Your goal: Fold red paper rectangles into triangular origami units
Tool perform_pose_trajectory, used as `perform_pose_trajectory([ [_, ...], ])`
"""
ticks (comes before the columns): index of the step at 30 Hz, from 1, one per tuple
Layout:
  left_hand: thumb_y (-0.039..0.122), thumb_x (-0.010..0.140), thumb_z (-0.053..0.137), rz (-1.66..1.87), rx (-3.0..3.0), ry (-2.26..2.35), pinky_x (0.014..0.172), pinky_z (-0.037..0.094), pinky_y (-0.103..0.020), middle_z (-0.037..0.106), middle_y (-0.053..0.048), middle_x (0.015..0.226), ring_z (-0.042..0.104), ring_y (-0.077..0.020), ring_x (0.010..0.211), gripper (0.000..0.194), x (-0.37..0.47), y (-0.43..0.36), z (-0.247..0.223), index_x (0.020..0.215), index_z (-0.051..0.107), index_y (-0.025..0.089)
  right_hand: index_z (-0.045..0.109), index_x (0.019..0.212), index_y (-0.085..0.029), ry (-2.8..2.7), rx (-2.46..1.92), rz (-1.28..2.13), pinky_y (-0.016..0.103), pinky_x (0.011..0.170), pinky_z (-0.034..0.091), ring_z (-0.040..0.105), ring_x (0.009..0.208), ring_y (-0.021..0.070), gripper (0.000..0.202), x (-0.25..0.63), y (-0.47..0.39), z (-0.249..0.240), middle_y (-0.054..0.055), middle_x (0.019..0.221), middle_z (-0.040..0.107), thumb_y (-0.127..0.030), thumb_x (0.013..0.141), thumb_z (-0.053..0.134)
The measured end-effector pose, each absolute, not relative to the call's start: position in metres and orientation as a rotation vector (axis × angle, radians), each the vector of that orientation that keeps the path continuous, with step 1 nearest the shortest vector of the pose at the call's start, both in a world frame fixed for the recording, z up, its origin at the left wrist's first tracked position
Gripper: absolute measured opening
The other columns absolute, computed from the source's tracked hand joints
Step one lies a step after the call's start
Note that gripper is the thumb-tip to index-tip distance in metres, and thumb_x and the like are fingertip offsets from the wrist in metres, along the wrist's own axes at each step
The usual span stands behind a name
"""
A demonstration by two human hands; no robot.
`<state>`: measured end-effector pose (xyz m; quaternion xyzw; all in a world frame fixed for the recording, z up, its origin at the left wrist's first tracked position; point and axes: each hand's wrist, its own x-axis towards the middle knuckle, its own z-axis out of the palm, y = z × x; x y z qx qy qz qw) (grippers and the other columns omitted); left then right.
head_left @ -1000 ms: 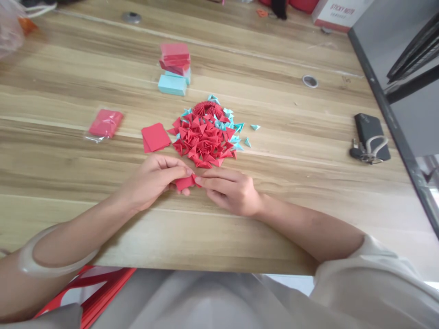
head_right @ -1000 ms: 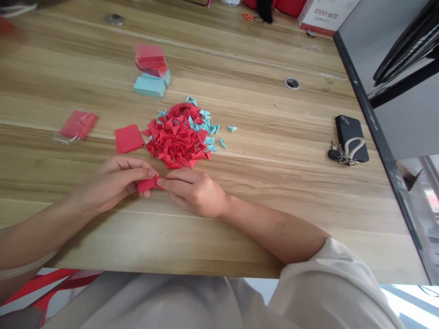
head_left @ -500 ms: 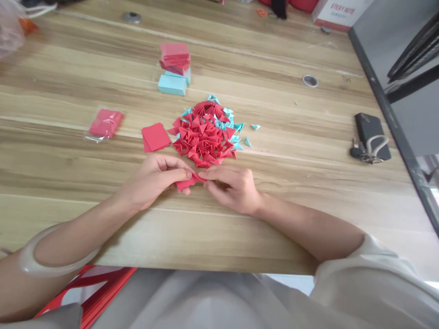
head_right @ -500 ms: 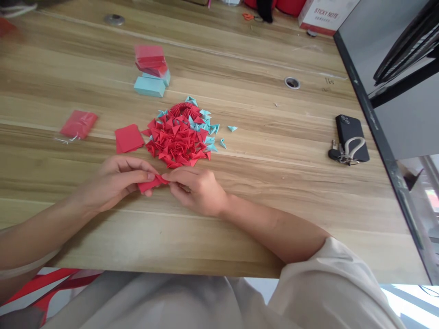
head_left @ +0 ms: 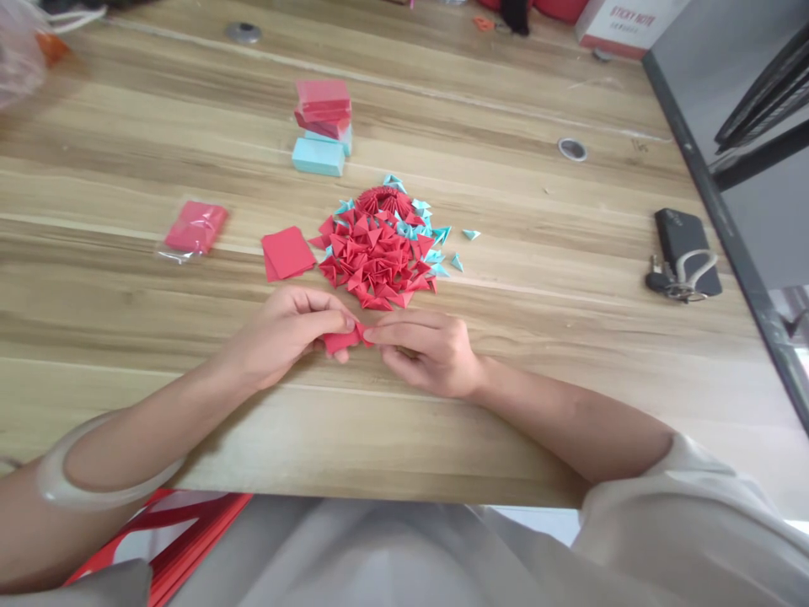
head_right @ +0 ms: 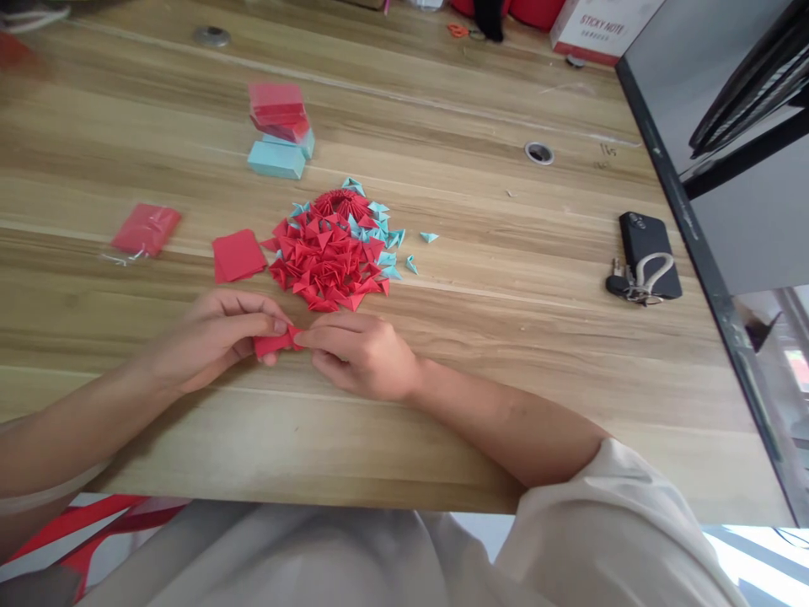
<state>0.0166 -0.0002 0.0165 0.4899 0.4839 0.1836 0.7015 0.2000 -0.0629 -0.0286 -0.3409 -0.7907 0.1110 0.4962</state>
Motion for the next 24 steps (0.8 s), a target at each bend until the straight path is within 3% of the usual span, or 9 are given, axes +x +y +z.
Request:
perform_pose_trajectory([
  [24, 0.016, 0.064, 0.069, 0.446, 1.143, 1.071, 0.043, 0.046, -0.015, 0.064, 0.001, 0.047, 0.058, -0.0088, 0.043, 0.012, 0.0173, 0.0000, 0.0127, 0.052, 0.070, 0.017, 0.069, 0.090, -0.015, -1.943, -0.866, 0.249, 0.022, 0.070, 0.061, 0.071, 0.075, 0.0126, 0.020, 0.1986, -0.0620, -0.0317, 0.006, 0.083, 0.074, -0.006, 0.088, 0.051],
])
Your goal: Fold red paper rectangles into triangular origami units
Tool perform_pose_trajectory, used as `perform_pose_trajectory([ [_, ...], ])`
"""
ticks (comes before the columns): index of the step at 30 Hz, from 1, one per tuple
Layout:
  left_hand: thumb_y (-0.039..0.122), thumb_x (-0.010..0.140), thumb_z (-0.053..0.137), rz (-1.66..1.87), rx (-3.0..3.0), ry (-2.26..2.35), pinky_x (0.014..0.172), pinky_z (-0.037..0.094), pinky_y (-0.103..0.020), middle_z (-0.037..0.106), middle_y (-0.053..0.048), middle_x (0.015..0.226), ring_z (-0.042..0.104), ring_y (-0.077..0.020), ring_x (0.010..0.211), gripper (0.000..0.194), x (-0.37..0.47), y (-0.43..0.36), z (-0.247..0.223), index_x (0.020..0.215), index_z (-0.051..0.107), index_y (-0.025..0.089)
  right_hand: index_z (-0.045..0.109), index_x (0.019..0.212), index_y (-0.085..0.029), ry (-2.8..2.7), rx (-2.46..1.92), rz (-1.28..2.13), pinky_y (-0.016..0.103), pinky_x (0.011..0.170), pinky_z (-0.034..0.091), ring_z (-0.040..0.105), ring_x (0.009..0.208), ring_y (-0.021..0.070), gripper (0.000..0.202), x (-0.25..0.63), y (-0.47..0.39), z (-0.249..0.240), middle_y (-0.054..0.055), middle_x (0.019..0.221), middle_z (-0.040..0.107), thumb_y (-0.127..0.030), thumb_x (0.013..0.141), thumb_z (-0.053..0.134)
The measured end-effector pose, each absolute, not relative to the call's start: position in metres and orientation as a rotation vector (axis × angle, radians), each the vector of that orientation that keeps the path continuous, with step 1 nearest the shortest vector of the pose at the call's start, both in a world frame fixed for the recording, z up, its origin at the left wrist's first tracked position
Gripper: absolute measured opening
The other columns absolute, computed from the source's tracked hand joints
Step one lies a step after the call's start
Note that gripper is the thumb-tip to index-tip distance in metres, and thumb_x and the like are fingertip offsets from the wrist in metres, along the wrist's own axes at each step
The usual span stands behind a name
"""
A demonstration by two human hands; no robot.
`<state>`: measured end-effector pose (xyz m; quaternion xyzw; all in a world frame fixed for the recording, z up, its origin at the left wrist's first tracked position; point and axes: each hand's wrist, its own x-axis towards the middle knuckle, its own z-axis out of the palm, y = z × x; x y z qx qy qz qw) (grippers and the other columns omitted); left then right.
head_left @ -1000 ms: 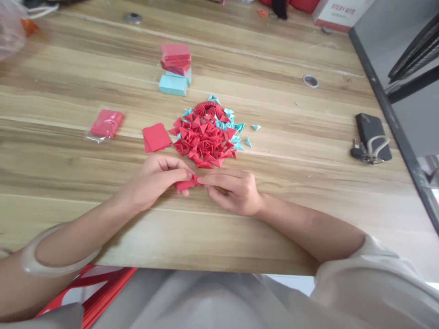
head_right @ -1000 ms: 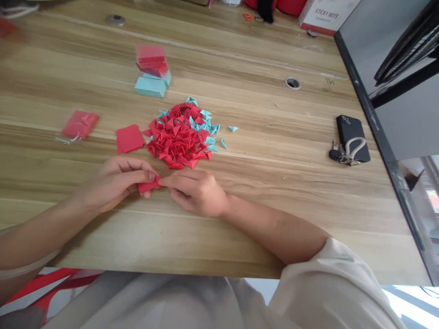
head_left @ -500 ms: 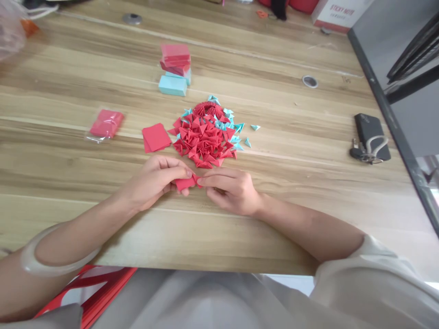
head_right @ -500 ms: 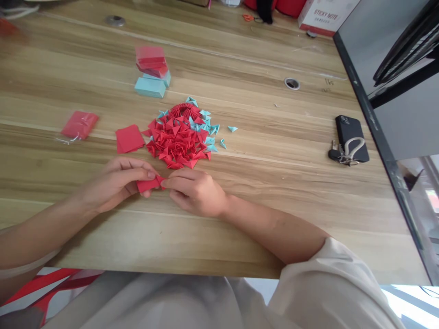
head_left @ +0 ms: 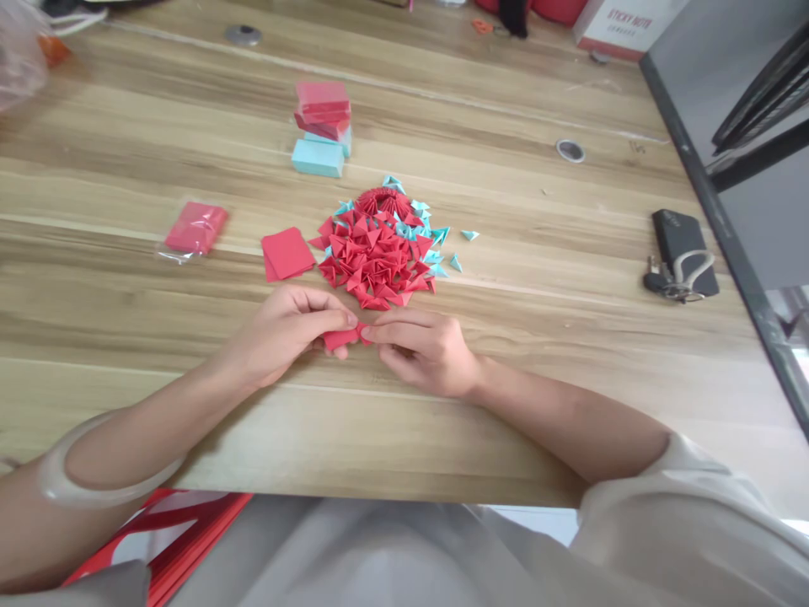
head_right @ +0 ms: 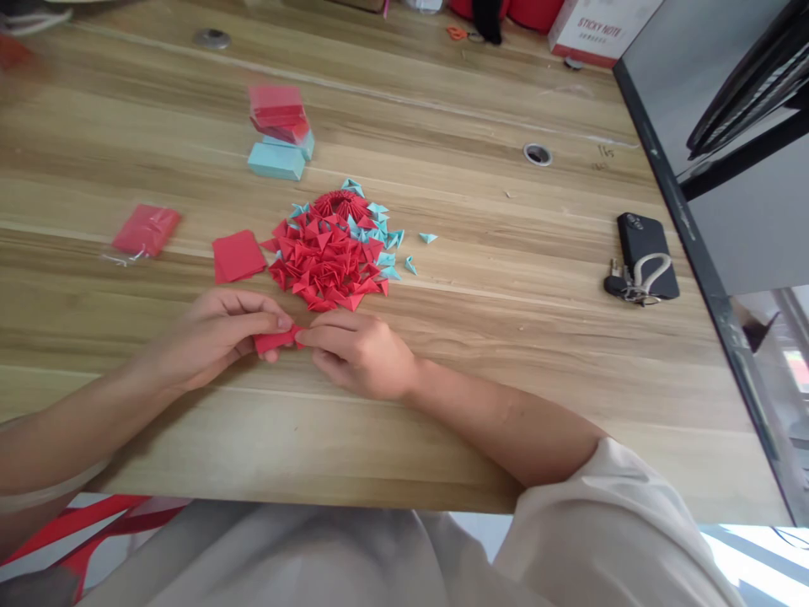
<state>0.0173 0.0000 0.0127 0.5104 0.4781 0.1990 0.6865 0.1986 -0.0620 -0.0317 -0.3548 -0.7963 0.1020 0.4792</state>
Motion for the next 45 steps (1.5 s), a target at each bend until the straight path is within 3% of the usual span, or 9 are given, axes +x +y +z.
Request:
perform_pose_trajectory([
  [6, 0.016, 0.069, 0.067, 0.490, 1.252, 1.054, 0.046, 0.046, -0.015, 0.064, 0.002, 0.046, 0.057, -0.0077, 0.043, 0.017, 0.015, 0.000, 0.010, 0.052, 0.068, 0.018, 0.070, 0.093, -0.014, -1.916, -0.871, 0.346, 0.021, 0.066, 0.059, 0.070, 0.073, 0.0115, 0.026, 0.199, -0.063, -0.029, 0.007, 0.085, 0.075, -0.005, 0.085, 0.047],
  [11, 0.017, 0.071, 0.067, 0.487, 1.380, 1.117, 0.046, 0.044, -0.014, 0.065, 0.003, 0.047, 0.058, -0.0078, 0.045, 0.014, 0.014, -0.002, 0.014, 0.058, 0.069, 0.018, 0.070, 0.096, -0.012, -1.734, -0.958, 0.614, 0.021, 0.061, 0.055, 0.063, 0.060, 0.0090, 0.026, 0.200, -0.063, -0.023, 0.004, 0.076, 0.073, -0.008, 0.087, 0.047],
  [16, 0.020, 0.070, 0.068, 0.488, 1.456, 1.073, 0.046, 0.044, -0.014, 0.067, 0.002, 0.051, 0.058, -0.0077, 0.046, 0.013, 0.015, -0.003, 0.017, 0.058, 0.069, 0.016, 0.071, 0.078, -0.014, -1.778, -1.060, 0.752, 0.019, 0.054, 0.045, 0.053, 0.055, 0.0074, 0.017, 0.199, -0.059, -0.017, 0.002, 0.066, 0.068, -0.021, 0.089, 0.061],
  [26, 0.023, 0.074, 0.068, 0.479, 1.576, 1.090, 0.047, 0.044, -0.013, 0.067, 0.002, 0.052, 0.060, -0.0078, 0.049, 0.014, 0.014, -0.006, 0.017, 0.062, 0.070, 0.016, 0.066, 0.066, -0.013, -1.706, -1.064, 0.868, 0.019, 0.049, 0.035, 0.042, 0.051, 0.0059, 0.020, 0.198, -0.056, -0.019, -0.001, 0.059, 0.059, -0.017, 0.086, 0.064],
  [35, 0.026, 0.076, 0.067, 0.544, 1.553, 1.081, 0.054, 0.050, -0.016, 0.069, 0.002, 0.059, 0.065, -0.0108, 0.055, 0.014, 0.015, -0.005, 0.015, 0.065, 0.069, 0.017, 0.068, 0.075, -0.014, -1.532, -1.147, 1.042, 0.021, 0.049, 0.036, 0.045, 0.052, 0.0072, 0.013, 0.197, -0.058, -0.020, 0.000, 0.063, 0.062, -0.022, 0.085, 0.063],
  [41, 0.027, 0.071, 0.067, 0.448, 1.638, 1.053, 0.042, 0.037, -0.016, 0.062, 0.002, 0.053, 0.052, -0.0083, 0.046, 0.016, 0.016, -0.004, 0.018, 0.059, 0.067, 0.017, 0.065, 0.076, -0.014, -1.425, -1.118, 1.098, 0.021, 0.052, 0.041, 0.049, 0.055, 0.0079, 0.016, 0.198, -0.058, -0.022, 0.001, 0.066, 0.063, -0.025, 0.087, 0.061],
  [45, 0.028, 0.069, 0.065, 0.385, 1.654, 0.986, 0.041, 0.036, -0.017, 0.061, 0.002, 0.053, 0.050, -0.0089, 0.046, 0.016, 0.017, -0.004, 0.022, 0.056, 0.065, 0.018, 0.064, 0.074, -0.014, -1.488, -1.107, 1.074, 0.020, 0.050, 0.039, 0.048, 0.055, 0.0077, 0.015, 0.199, -0.057, -0.021, 0.000, 0.064, 0.061, -0.022, 0.086, 0.061],
])
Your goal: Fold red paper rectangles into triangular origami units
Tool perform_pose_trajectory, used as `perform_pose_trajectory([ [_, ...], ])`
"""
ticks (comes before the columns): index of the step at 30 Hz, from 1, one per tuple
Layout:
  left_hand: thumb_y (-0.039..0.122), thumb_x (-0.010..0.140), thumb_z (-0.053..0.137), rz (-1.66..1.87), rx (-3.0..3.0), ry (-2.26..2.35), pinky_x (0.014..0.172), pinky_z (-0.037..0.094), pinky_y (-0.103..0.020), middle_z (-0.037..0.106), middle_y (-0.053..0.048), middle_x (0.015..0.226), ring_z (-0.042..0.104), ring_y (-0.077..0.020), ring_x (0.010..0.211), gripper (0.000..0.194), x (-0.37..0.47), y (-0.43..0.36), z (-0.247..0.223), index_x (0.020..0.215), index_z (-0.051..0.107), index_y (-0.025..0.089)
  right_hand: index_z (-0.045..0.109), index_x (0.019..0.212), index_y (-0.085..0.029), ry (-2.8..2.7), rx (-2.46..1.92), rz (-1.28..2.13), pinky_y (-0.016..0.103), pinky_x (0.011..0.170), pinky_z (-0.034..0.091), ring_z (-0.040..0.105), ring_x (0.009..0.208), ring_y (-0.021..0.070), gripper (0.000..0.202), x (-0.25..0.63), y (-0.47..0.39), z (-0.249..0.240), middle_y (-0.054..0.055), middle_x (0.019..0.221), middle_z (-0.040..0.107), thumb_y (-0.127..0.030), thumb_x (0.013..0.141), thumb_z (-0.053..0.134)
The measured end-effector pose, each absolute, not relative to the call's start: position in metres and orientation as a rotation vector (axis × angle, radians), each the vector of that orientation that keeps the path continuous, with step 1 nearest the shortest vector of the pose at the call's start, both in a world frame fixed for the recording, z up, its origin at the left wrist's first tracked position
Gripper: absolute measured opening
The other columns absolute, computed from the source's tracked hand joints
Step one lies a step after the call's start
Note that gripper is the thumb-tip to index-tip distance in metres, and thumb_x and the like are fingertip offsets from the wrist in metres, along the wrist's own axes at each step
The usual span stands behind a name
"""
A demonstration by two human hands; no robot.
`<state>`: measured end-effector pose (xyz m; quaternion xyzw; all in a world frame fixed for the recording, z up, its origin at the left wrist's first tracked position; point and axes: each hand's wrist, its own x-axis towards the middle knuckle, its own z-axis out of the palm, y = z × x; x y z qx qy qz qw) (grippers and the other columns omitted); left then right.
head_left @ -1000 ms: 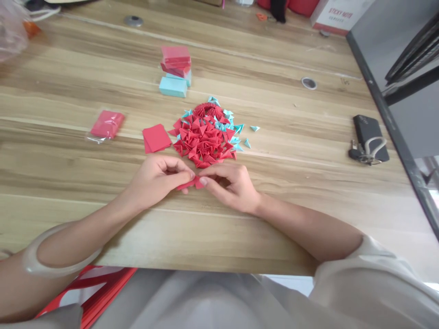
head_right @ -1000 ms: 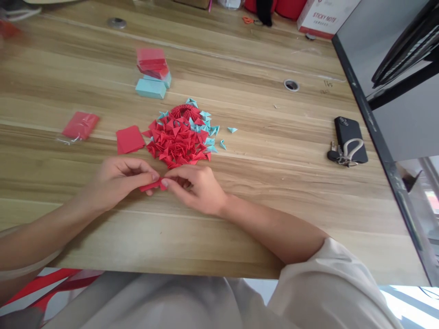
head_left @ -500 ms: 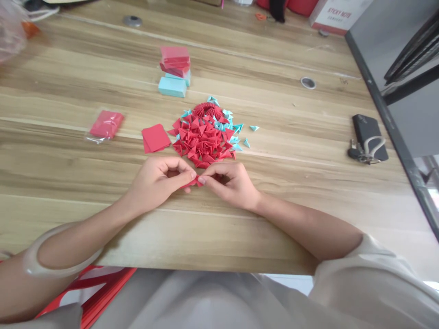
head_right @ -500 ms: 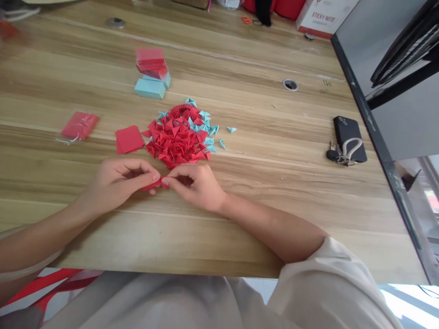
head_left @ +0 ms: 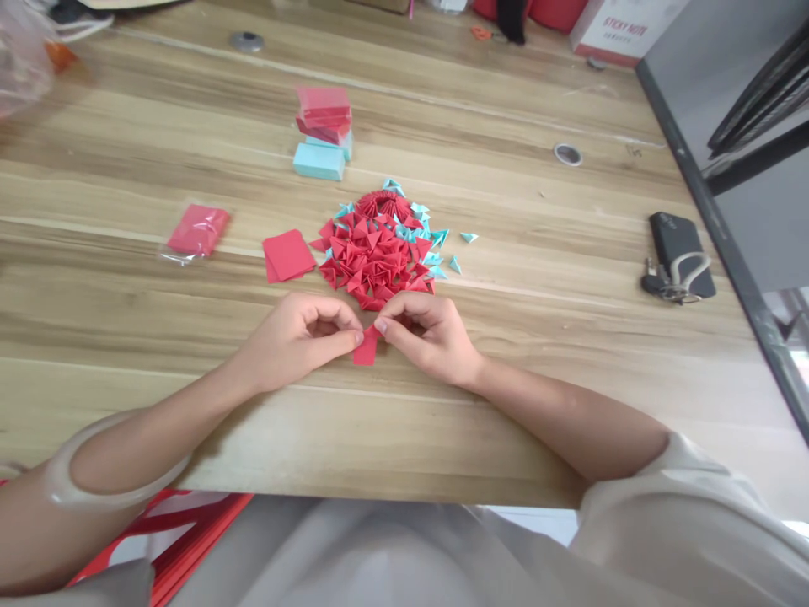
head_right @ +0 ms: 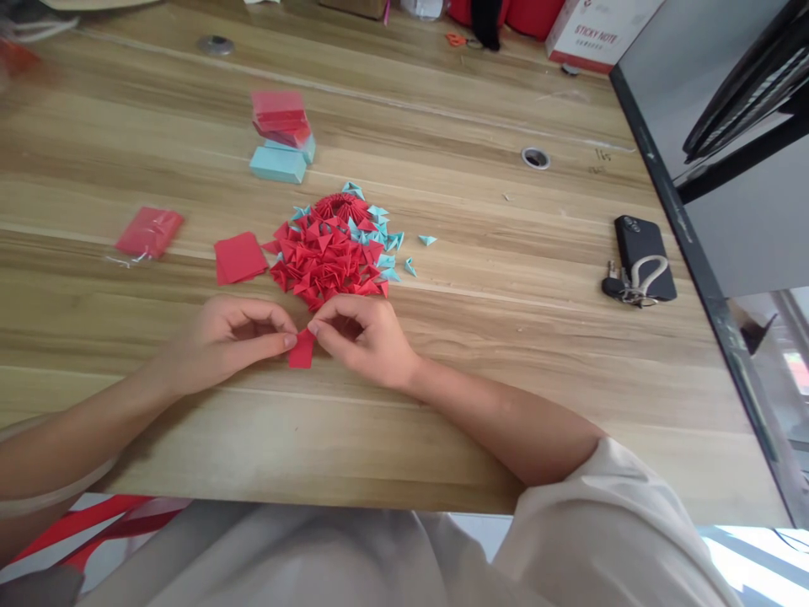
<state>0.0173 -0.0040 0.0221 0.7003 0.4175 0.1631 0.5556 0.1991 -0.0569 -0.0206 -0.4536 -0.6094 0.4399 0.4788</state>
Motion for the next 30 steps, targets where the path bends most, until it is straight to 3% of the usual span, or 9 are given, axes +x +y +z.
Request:
perform_pose_trajectory([
  [12, 0.035, 0.073, 0.065, 0.357, 1.673, 1.073, 0.041, 0.033, -0.018, 0.060, -0.001, 0.051, 0.047, -0.0090, 0.045, 0.025, 0.0150, -0.0060, 0.0225, 0.057, 0.068, 0.016, 0.066, 0.077, -0.013, -1.428, -1.144, 1.120, 0.021, 0.052, 0.041, 0.050, 0.055, 0.0080, 0.018, 0.1984, -0.0566, -0.0200, 0.001, 0.065, 0.063, -0.027, 0.088, 0.060],
  [23, 0.028, 0.071, 0.070, 0.374, 1.613, 0.940, 0.048, 0.045, -0.016, 0.070, 0.000, 0.060, 0.060, -0.0110, 0.053, 0.013, 0.0170, -0.0044, 0.0208, 0.064, 0.073, 0.019, 0.067, 0.078, -0.013, -1.570, -1.025, 0.990, 0.021, 0.055, 0.045, 0.055, 0.060, 0.0082, 0.017, 0.1982, -0.0554, -0.0203, 0.003, 0.071, 0.067, -0.025, 0.089, 0.061],
  [27, 0.029, 0.073, 0.072, 0.482, 1.596, 0.983, 0.053, 0.050, -0.018, 0.074, -0.001, 0.067, 0.066, -0.0137, 0.061, 0.012, 0.0158, -0.0047, 0.0185, 0.068, 0.075, 0.020, 0.066, 0.088, -0.014, -1.530, -1.050, 0.958, 0.021, 0.054, 0.047, 0.055, 0.057, 0.0084, 0.023, 0.1978, -0.0569, -0.0239, 0.001, 0.068, 0.064, -0.031, 0.096, 0.052],
  [30, 0.031, 0.072, 0.075, 0.556, 1.512, 1.037, 0.060, 0.054, -0.019, 0.075, -0.002, 0.069, 0.069, -0.0155, 0.066, 0.012, 0.0153, -0.0044, 0.0163, 0.072, 0.075, 0.019, 0.064, 0.102, -0.015, -1.554, -1.072, 0.868, 0.023, 0.059, 0.052, 0.061, 0.063, 0.0102, 0.019, 0.1972, -0.0596, -0.0264, 0.003, 0.077, 0.068, -0.027, 0.097, 0.049],
])
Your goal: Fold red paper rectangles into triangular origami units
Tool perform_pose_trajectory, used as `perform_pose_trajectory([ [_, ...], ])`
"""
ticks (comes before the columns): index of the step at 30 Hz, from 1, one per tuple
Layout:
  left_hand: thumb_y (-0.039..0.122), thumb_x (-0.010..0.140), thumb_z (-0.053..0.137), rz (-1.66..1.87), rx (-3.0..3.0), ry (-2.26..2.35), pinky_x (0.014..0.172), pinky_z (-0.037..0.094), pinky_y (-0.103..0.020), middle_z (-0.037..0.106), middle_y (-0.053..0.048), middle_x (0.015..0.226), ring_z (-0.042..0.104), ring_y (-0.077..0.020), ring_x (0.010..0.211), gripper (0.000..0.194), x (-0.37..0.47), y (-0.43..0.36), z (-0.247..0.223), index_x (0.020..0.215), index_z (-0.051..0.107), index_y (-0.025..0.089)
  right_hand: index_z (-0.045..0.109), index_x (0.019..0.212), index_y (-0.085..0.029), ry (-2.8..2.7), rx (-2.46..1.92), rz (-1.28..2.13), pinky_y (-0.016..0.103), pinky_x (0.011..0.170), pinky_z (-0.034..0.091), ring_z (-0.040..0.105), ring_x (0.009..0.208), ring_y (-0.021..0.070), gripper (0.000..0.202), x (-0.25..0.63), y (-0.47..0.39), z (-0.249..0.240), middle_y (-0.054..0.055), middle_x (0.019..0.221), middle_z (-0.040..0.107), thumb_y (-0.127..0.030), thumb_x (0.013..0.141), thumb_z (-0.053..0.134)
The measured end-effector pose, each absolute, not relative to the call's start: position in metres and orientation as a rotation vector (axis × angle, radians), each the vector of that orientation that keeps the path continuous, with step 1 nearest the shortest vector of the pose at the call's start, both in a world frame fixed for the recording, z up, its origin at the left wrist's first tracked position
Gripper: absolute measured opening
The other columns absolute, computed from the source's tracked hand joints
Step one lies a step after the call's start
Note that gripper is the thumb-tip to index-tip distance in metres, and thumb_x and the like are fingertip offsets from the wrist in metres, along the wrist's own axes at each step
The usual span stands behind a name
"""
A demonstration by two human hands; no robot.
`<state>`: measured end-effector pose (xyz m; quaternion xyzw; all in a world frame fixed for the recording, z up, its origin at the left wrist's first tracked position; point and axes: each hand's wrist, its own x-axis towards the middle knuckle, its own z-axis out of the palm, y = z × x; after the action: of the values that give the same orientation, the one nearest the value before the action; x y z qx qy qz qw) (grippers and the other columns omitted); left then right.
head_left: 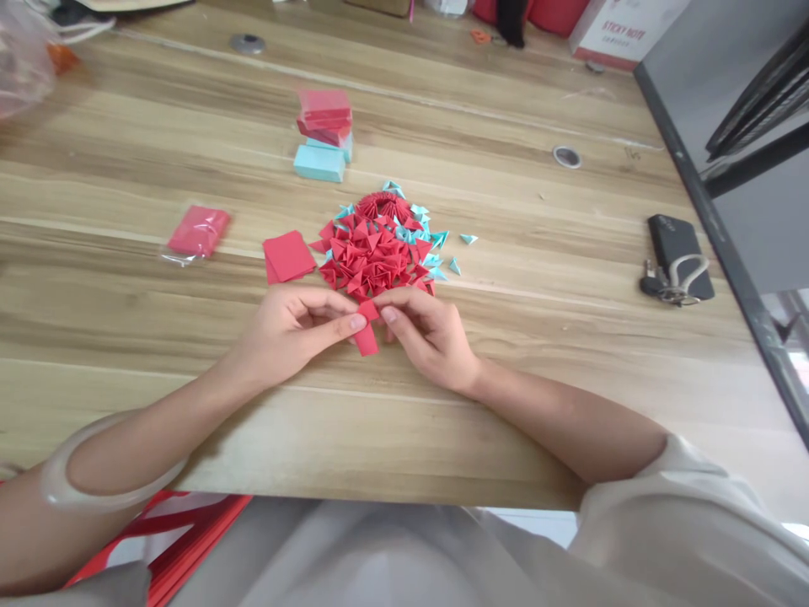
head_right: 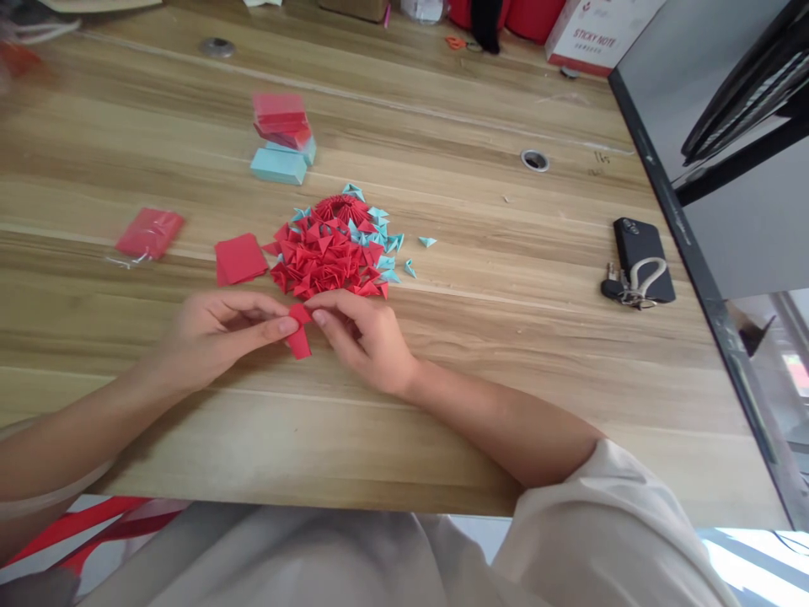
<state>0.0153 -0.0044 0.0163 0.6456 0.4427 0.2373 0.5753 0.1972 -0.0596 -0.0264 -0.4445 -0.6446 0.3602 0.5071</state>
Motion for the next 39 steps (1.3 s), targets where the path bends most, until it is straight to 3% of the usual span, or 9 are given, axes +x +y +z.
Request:
perform_pose_trajectory([
  [7, 0.030, 0.066, 0.081, 0.613, 1.305, 1.016, 0.065, 0.058, -0.022, 0.075, -0.001, 0.073, 0.070, -0.0146, 0.066, 0.024, 0.016, -0.003, 0.008, 0.085, 0.074, 0.017, 0.064, 0.112, -0.021, -1.879, -0.984, 0.400, 0.023, 0.070, 0.057, 0.069, 0.079, 0.0127, 0.025, 0.197, -0.066, -0.029, 0.005, 0.094, 0.073, -0.012, 0.095, 0.049],
  [13, 0.030, 0.069, 0.081, 0.566, 1.304, 0.993, 0.062, 0.057, -0.022, 0.075, -0.002, 0.071, 0.070, -0.0150, 0.064, 0.023, 0.015, -0.004, 0.007, 0.086, 0.073, 0.018, 0.069, 0.101, -0.019, -1.959, -0.920, 0.418, 0.026, 0.079, 0.059, 0.071, 0.085, 0.0141, 0.018, 0.199, -0.063, -0.033, 0.007, 0.094, 0.073, -0.017, 0.097, 0.052],
  [22, 0.018, 0.061, 0.082, 0.632, 1.184, 1.024, 0.062, 0.056, -0.017, 0.074, 0.003, 0.066, 0.070, -0.0115, 0.061, 0.023, 0.016, -0.003, 0.007, 0.083, 0.072, 0.019, 0.071, 0.097, -0.019, -1.936, -0.926, 0.346, 0.024, 0.072, 0.057, 0.069, 0.079, 0.0131, 0.019, 0.198, -0.063, -0.030, 0.007, 0.091, 0.072, -0.016, 0.096, 0.053],
  [27, 0.019, 0.065, 0.080, 0.585, 1.240, 1.027, 0.065, 0.057, -0.018, 0.076, 0.001, 0.069, 0.072, -0.0132, 0.065, 0.019, 0.014, -0.002, 0.006, 0.082, 0.072, 0.019, 0.071, 0.090, -0.018, -1.804, -0.948, 0.538, 0.027, 0.074, 0.057, 0.070, 0.080, 0.0143, 0.013, 0.197, -0.061, -0.026, 0.005, 0.086, 0.075, -0.022, 0.094, 0.060],
  [33, 0.017, 0.067, 0.080, 0.561, 1.258, 0.998, 0.068, 0.057, -0.017, 0.077, 0.002, 0.069, 0.073, -0.0128, 0.067, 0.019, 0.013, -0.002, 0.005, 0.083, 0.071, 0.019, 0.071, 0.082, -0.015, -1.572, -1.039, 0.954, 0.022, 0.057, 0.050, 0.061, 0.059, 0.0094, 0.014, 0.197, -0.057, -0.023, 0.004, 0.077, 0.075, -0.025, 0.090, 0.064],
  [39, 0.016, 0.069, 0.080, 0.579, 1.282, 0.968, 0.067, 0.055, -0.013, 0.077, 0.003, 0.069, 0.073, -0.0099, 0.066, 0.016, 0.014, -0.004, 0.007, 0.082, 0.071, 0.019, 0.068, 0.079, -0.015, -1.376, -1.076, 1.183, 0.023, 0.055, 0.047, 0.057, 0.058, 0.0096, 0.020, 0.197, -0.057, -0.024, 0.004, 0.072, 0.071, -0.034, 0.086, 0.068],
])
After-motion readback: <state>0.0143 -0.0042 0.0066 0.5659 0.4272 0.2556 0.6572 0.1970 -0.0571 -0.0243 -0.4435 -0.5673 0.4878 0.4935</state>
